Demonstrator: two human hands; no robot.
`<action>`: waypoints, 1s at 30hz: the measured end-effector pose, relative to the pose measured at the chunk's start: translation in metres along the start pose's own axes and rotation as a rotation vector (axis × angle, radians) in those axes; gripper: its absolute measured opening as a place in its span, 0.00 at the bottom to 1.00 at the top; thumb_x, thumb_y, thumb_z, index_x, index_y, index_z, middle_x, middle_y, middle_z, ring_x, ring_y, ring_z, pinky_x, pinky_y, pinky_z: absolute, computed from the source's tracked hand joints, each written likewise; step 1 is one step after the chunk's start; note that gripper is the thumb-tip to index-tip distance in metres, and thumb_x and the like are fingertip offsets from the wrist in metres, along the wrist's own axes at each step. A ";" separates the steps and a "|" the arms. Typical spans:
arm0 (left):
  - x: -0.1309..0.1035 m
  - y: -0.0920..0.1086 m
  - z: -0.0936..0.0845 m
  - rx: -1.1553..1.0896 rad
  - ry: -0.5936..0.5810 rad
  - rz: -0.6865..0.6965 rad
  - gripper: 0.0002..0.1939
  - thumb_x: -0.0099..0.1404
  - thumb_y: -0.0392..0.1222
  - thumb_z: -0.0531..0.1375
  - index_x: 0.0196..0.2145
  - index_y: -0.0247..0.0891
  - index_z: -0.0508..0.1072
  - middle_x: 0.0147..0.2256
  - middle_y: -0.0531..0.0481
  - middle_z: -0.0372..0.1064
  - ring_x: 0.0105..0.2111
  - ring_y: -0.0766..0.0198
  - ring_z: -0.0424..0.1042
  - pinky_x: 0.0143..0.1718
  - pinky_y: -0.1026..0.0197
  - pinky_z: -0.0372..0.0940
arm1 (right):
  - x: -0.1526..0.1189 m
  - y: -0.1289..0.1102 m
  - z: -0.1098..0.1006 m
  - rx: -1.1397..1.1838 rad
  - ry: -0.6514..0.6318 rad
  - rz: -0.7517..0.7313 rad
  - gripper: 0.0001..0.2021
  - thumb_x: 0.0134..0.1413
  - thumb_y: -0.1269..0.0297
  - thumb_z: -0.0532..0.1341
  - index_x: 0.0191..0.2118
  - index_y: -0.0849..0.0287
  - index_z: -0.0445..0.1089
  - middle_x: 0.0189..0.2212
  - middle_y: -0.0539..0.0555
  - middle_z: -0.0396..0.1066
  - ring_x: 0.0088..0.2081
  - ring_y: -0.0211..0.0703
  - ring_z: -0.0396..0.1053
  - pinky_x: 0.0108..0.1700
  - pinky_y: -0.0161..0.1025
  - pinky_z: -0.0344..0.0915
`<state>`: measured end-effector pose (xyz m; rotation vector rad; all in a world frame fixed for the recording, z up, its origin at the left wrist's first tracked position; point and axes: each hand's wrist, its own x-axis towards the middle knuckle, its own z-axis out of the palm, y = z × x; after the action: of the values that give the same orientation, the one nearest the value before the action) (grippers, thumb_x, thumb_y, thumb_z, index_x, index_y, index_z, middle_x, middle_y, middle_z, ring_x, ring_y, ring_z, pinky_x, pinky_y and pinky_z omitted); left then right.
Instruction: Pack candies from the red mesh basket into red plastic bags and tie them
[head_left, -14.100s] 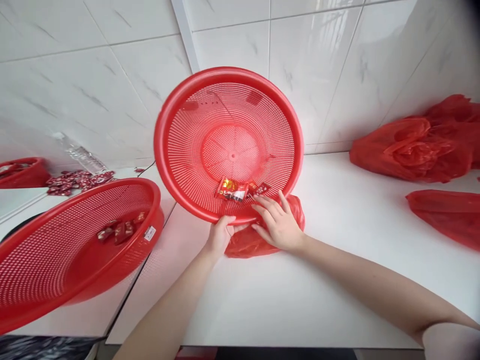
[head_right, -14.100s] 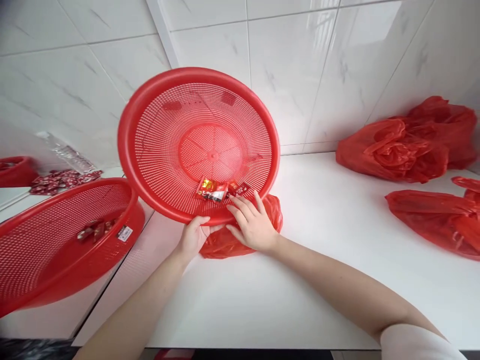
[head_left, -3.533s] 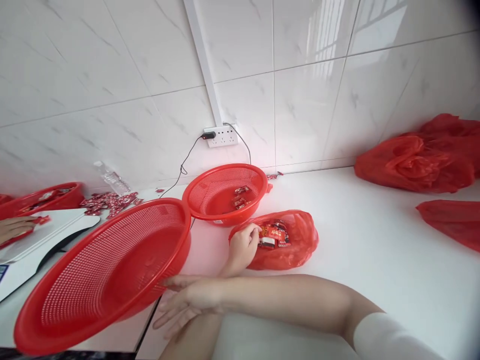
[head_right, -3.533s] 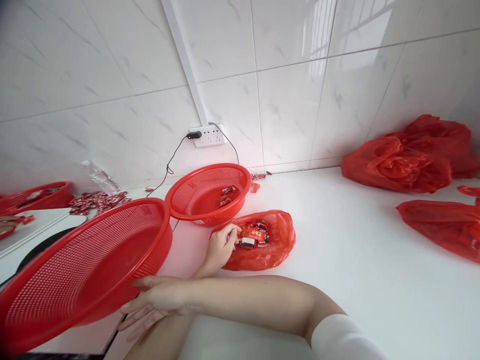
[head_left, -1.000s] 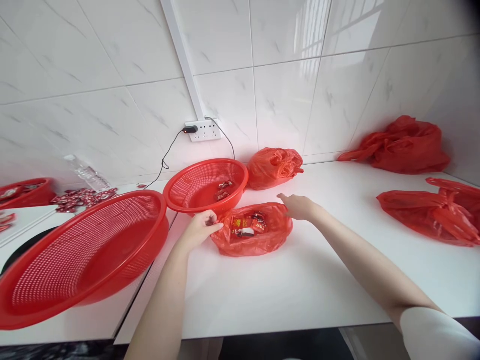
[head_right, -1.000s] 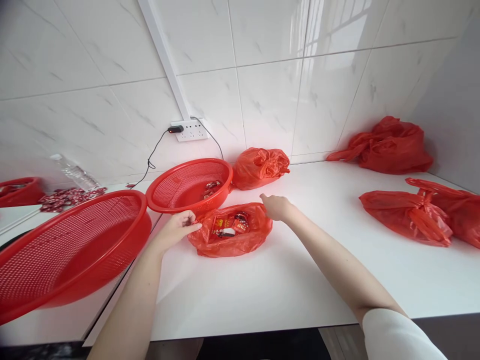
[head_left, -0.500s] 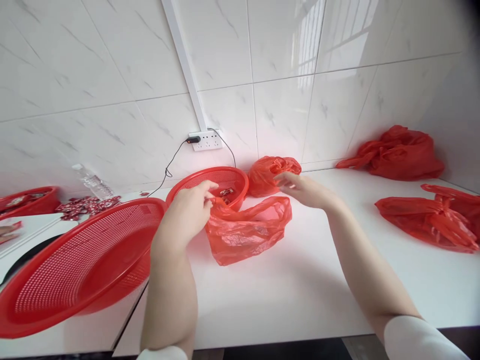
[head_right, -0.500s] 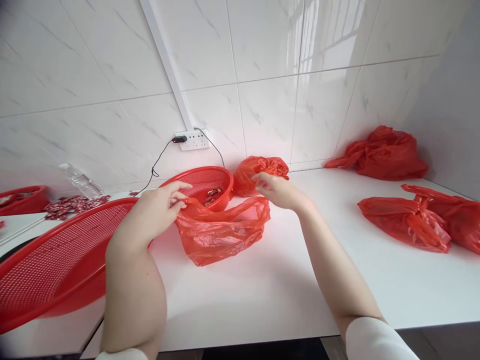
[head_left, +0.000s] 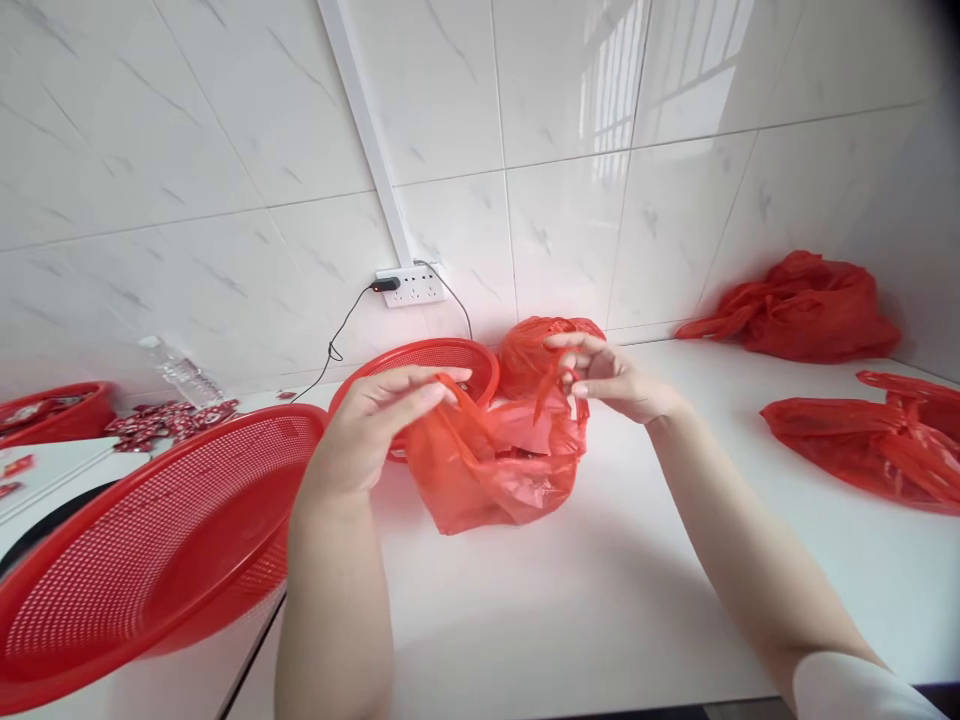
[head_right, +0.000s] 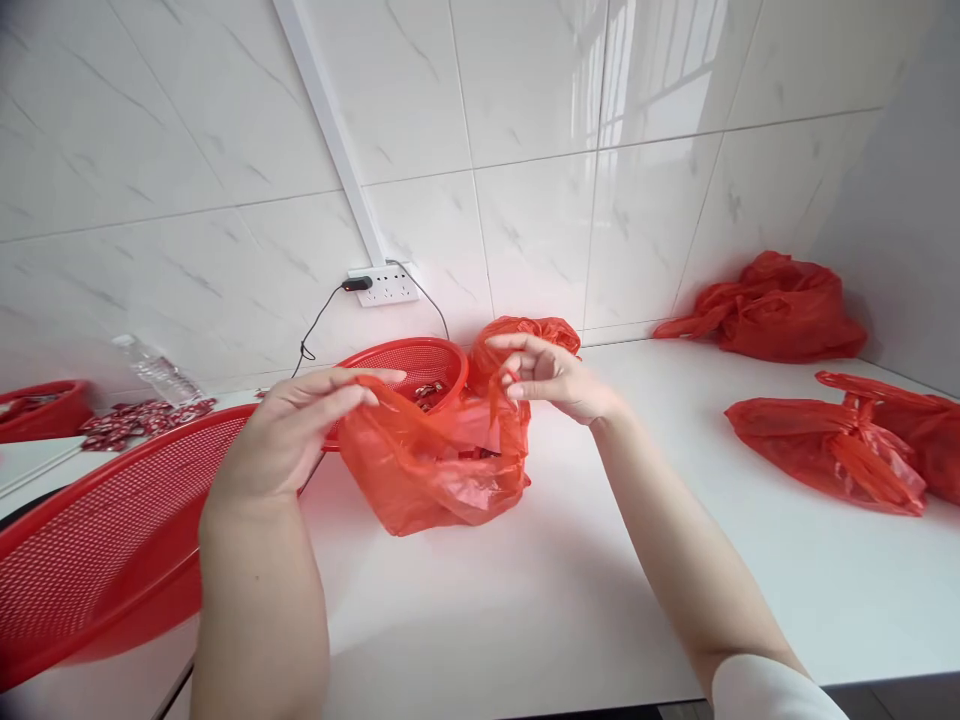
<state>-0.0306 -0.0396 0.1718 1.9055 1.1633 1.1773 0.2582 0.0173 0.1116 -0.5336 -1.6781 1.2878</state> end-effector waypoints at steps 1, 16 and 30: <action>0.003 -0.002 0.002 -0.181 -0.012 0.023 0.14 0.60 0.51 0.58 0.37 0.39 0.75 0.46 0.45 0.73 0.46 0.51 0.71 0.44 0.52 0.66 | -0.001 -0.005 0.003 -0.037 0.097 -0.076 0.27 0.47 0.64 0.69 0.54 0.51 0.65 0.33 0.49 0.70 0.38 0.39 0.70 0.43 0.40 0.69; -0.001 -0.007 0.094 -0.283 -0.426 -0.121 0.16 0.65 0.54 0.57 0.29 0.37 0.68 0.20 0.56 0.55 0.18 0.72 0.56 0.18 0.66 0.54 | -0.015 -0.033 0.063 -0.541 0.037 -0.442 0.17 0.64 0.67 0.52 0.56 0.48 0.65 0.54 0.51 0.67 0.56 0.46 0.65 0.56 0.47 0.65; 0.007 -0.013 0.087 -0.462 -0.379 -0.176 0.23 0.66 0.57 0.53 0.29 0.34 0.74 0.12 0.58 0.53 0.10 0.75 0.48 0.12 0.68 0.48 | -0.007 -0.021 0.053 -0.428 0.081 -0.135 0.03 0.60 0.65 0.57 0.37 0.58 0.65 0.35 0.52 0.70 0.36 0.39 0.70 0.41 0.41 0.68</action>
<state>0.0454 -0.0316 0.1271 1.5480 0.7563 0.8493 0.2201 -0.0230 0.1268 -0.6987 -1.8940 0.7998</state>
